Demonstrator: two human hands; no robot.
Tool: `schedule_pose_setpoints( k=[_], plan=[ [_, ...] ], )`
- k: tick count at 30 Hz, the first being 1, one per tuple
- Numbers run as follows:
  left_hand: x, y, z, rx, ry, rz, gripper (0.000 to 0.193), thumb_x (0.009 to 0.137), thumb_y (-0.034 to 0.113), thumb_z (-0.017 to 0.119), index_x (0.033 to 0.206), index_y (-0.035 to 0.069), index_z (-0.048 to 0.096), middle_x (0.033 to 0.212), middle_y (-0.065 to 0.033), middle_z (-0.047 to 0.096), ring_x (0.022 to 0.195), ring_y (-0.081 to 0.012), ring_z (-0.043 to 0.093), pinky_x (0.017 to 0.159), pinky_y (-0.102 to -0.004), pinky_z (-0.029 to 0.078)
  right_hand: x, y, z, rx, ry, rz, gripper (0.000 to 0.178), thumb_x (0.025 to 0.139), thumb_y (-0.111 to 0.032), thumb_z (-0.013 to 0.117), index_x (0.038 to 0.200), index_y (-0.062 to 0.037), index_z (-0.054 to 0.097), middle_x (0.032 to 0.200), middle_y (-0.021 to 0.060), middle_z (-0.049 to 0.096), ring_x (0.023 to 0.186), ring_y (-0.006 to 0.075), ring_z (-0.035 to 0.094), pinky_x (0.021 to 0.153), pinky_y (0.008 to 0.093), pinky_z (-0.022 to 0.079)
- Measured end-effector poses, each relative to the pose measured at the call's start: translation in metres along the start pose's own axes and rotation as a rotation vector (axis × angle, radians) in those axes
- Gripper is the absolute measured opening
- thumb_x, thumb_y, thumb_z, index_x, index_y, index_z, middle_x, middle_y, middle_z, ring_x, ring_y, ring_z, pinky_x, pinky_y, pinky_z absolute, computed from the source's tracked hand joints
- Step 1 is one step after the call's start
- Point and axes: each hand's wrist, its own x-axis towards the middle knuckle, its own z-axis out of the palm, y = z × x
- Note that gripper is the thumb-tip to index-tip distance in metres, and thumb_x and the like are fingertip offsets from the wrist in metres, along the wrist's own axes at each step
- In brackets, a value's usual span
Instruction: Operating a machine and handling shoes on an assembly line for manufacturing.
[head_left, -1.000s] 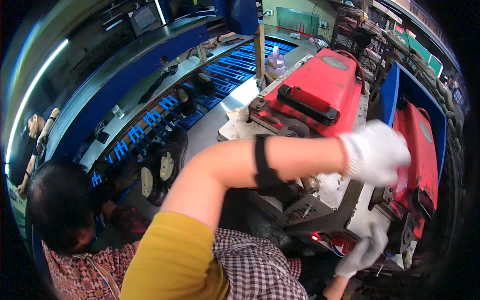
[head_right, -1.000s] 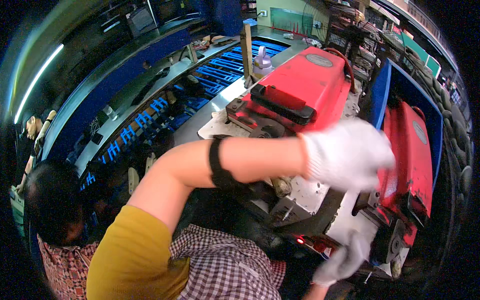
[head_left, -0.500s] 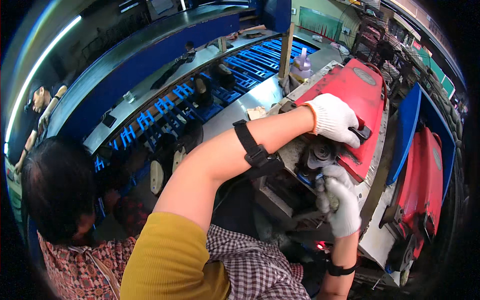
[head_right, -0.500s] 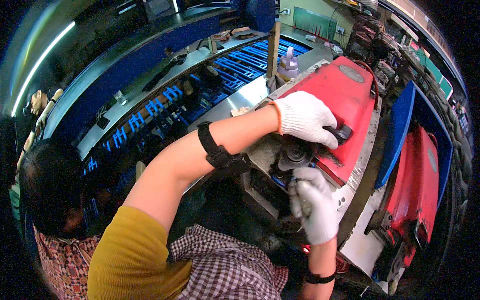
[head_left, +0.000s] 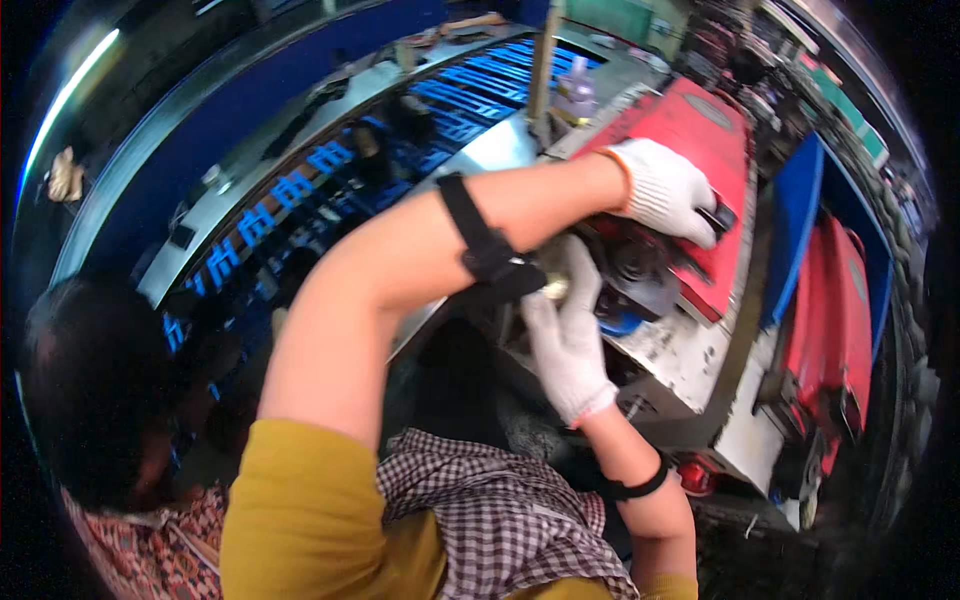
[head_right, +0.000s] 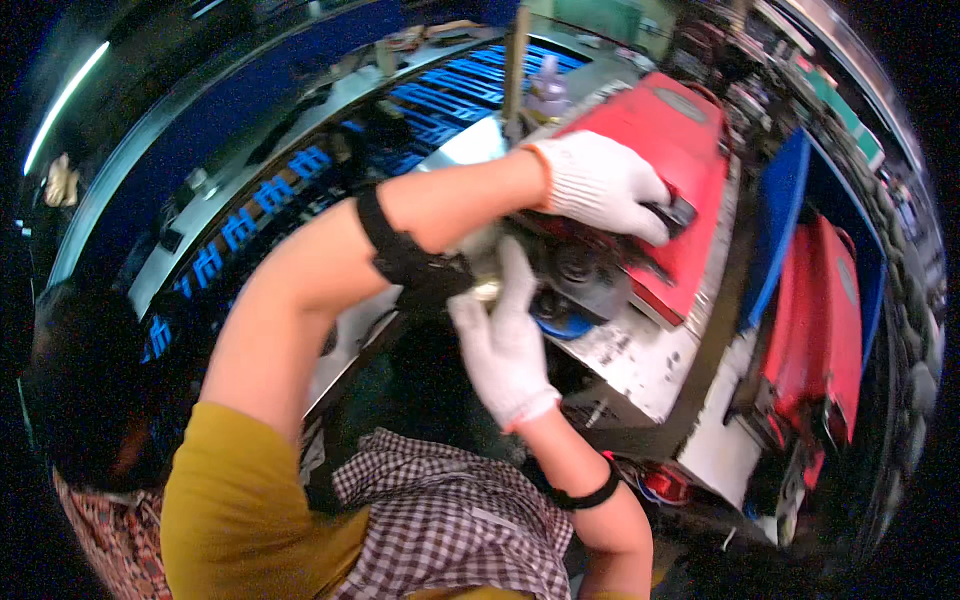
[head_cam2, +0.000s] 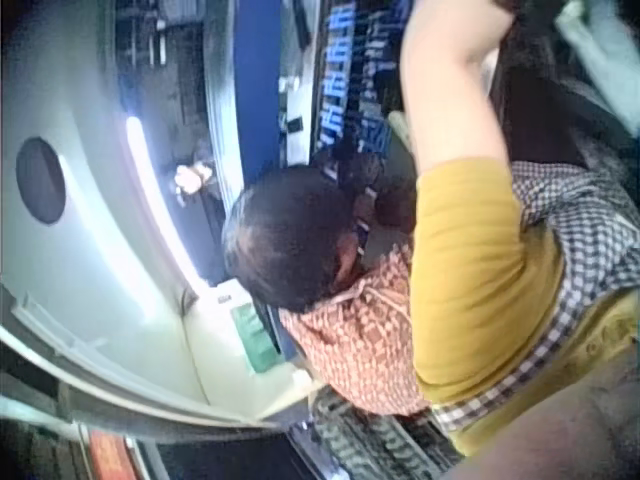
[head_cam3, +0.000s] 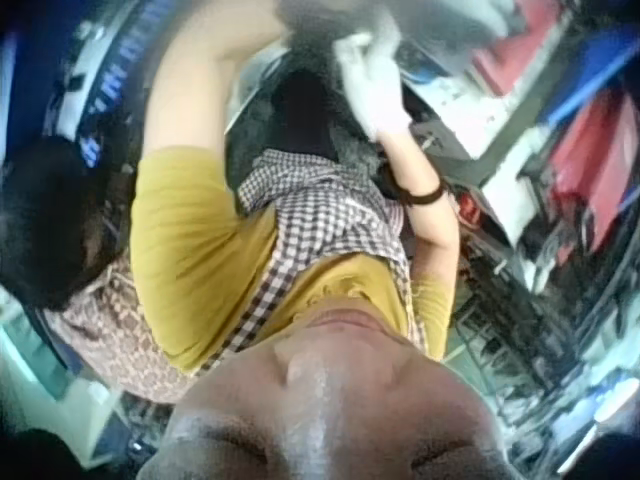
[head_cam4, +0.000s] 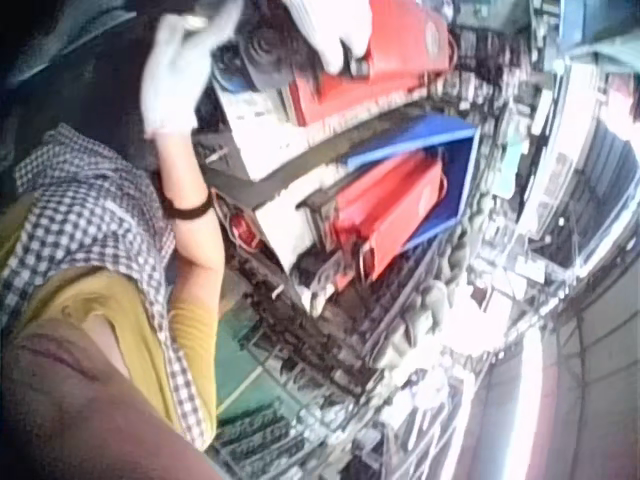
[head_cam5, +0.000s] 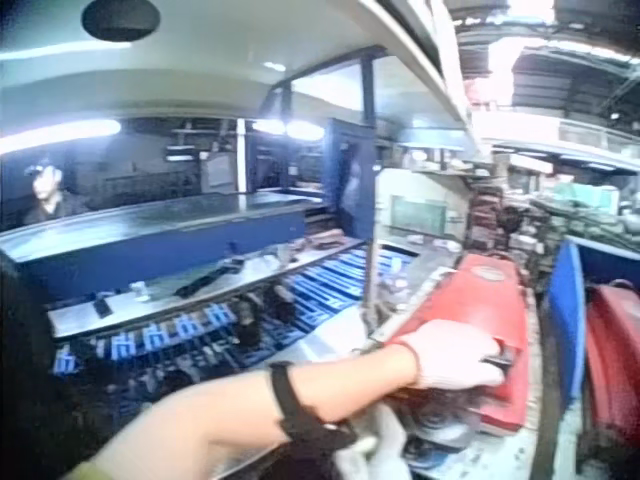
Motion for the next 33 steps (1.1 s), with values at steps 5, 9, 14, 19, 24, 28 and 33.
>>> schedule_pose_setpoints(
  k=[5,9,14,19,24,28,33],
  plan=[
    [0.013,0.005,-0.043,0.066,-0.015,-0.04,0.05,0.086,0.056,0.068,0.101,0.01,0.077,0.09,-0.0184,0.074,0.088,-0.033,0.071,0.082,-0.0426,0.053,-0.012,0.005,-0.062,-0.03,-0.287,0.018,0.054,0.099,-0.021,0.061,0.149,-0.007,0.044,0.12,0.0257,0.068,0.111,0.0434,0.066,0.097,0.0414,0.052],
    [0.033,0.004,-0.088,-0.022,0.097,-0.013,0.042,0.086,0.047,0.072,0.101,0.008,0.077,0.093,-0.0143,0.074,0.088,-0.0282,0.07,0.083,-0.0381,0.055,-0.005,0.014,-0.119,-0.405,-0.031,-0.129,0.038,0.088,-0.012,0.069,0.125,-0.0054,0.065,0.104,0.017,0.067,0.099,0.0353,0.066,0.09,0.0425,0.054],
    [0.039,0.003,-0.107,0.187,0.781,0.339,0.039,0.088,0.037,0.067,0.109,0.005,0.068,0.107,-0.0212,0.065,0.106,-0.04,0.059,0.098,-0.0468,0.045,0.074,0.05,-0.123,-0.594,-0.017,-0.011,0.058,0.091,-0.035,0.068,0.141,-0.0068,0.056,0.136,0.0299,0.054,0.125,0.0462,0.054,0.107,0.047,0.045],
    [0.034,-0.004,-0.083,0.422,1.023,0.349,0.061,0.09,0.039,0.067,0.135,0.0,0.056,0.135,-0.0248,0.056,0.127,-0.0409,0.051,0.116,-0.0498,0.035,0.157,0.125,-0.094,-0.896,-0.014,0.241,0.086,0.083,-0.053,0.071,0.156,-0.0193,0.039,0.158,0.032,0.033,0.138,0.0566,0.04,0.115,0.0499,0.039],
    [-0.03,-0.044,-0.017,-0.151,1.128,0.132,0.054,0.092,0.031,0.072,0.135,0.002,0.057,0.126,-0.0192,0.063,0.117,-0.0311,0.062,0.103,-0.0405,0.048,0.196,0.142,-0.13,-0.541,0.009,-0.01,0.076,0.087,-0.046,0.068,0.15,-0.009,0.046,0.136,0.02,0.062,0.125,0.0343,0.06,0.11,0.0447,0.044],
    [-0.07,-0.075,0.018,-1.884,0.463,-0.072,0.028,0.102,0.035,0.061,0.108,0.007,0.062,0.087,-0.0051,0.057,0.083,-0.0163,0.055,0.071,-0.0353,0.045,0.153,0.087,-0.154,0.624,0.226,0.385,0.049,0.097,-0.033,0.066,0.14,-0.0113,0.054,0.122,0.0105,0.067,0.113,0.0219,0.063,0.099,0.0431,0.051],
    [-0.073,-0.056,0.027,-2.533,0.473,0.145,0.06,0.102,0.058,0.049,0.137,0.009,0.055,0.126,-0.0157,0.067,0.111,-0.0342,0.066,0.104,-0.0509,0.049,0.122,0.025,-0.093,0.769,-0.089,0.158,0.061,0.107,-0.048,0.047,0.151,-0.0062,0.044,0.126,0.0104,0.062,0.12,0.0232,0.06,0.115,0.0403,0.041]
  ],
)
